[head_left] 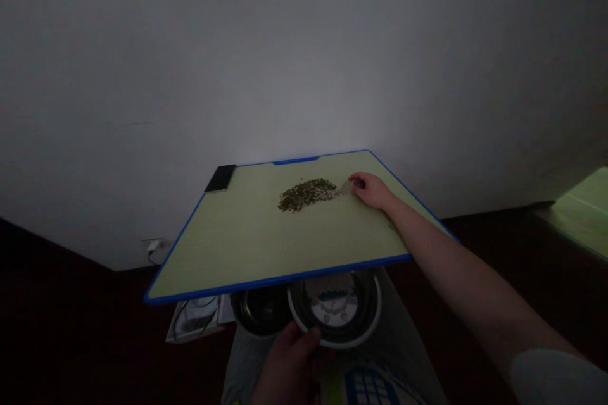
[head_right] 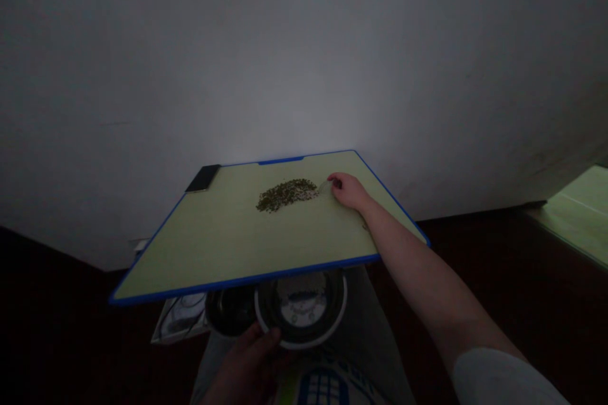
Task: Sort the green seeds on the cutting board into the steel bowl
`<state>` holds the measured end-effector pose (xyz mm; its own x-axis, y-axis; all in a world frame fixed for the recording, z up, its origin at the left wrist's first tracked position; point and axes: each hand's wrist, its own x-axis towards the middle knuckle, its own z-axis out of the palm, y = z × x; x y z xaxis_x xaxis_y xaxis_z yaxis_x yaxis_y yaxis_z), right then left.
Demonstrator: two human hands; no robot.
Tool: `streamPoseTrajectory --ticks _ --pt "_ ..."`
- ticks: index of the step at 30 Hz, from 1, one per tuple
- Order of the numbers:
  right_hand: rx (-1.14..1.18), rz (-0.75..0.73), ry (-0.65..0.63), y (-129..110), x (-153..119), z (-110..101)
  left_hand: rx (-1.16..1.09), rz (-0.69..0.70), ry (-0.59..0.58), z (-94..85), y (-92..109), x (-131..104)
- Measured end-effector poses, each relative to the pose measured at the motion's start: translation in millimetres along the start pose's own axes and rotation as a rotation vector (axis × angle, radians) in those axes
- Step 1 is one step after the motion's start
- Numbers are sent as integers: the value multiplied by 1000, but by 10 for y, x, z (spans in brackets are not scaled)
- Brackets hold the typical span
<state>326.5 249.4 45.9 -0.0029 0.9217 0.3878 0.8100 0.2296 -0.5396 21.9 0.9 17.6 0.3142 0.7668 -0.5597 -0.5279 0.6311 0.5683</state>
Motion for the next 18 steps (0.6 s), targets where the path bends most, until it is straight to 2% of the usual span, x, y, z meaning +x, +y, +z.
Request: streamPoseTrajectory --ticks 10,18 --pt "4 55 -48 -7 -10 -35 -15 -6 2 -2 -1 -5" --pt "14 -1 -50 -21 -28 -40 11 20 10 -28 -20 18"
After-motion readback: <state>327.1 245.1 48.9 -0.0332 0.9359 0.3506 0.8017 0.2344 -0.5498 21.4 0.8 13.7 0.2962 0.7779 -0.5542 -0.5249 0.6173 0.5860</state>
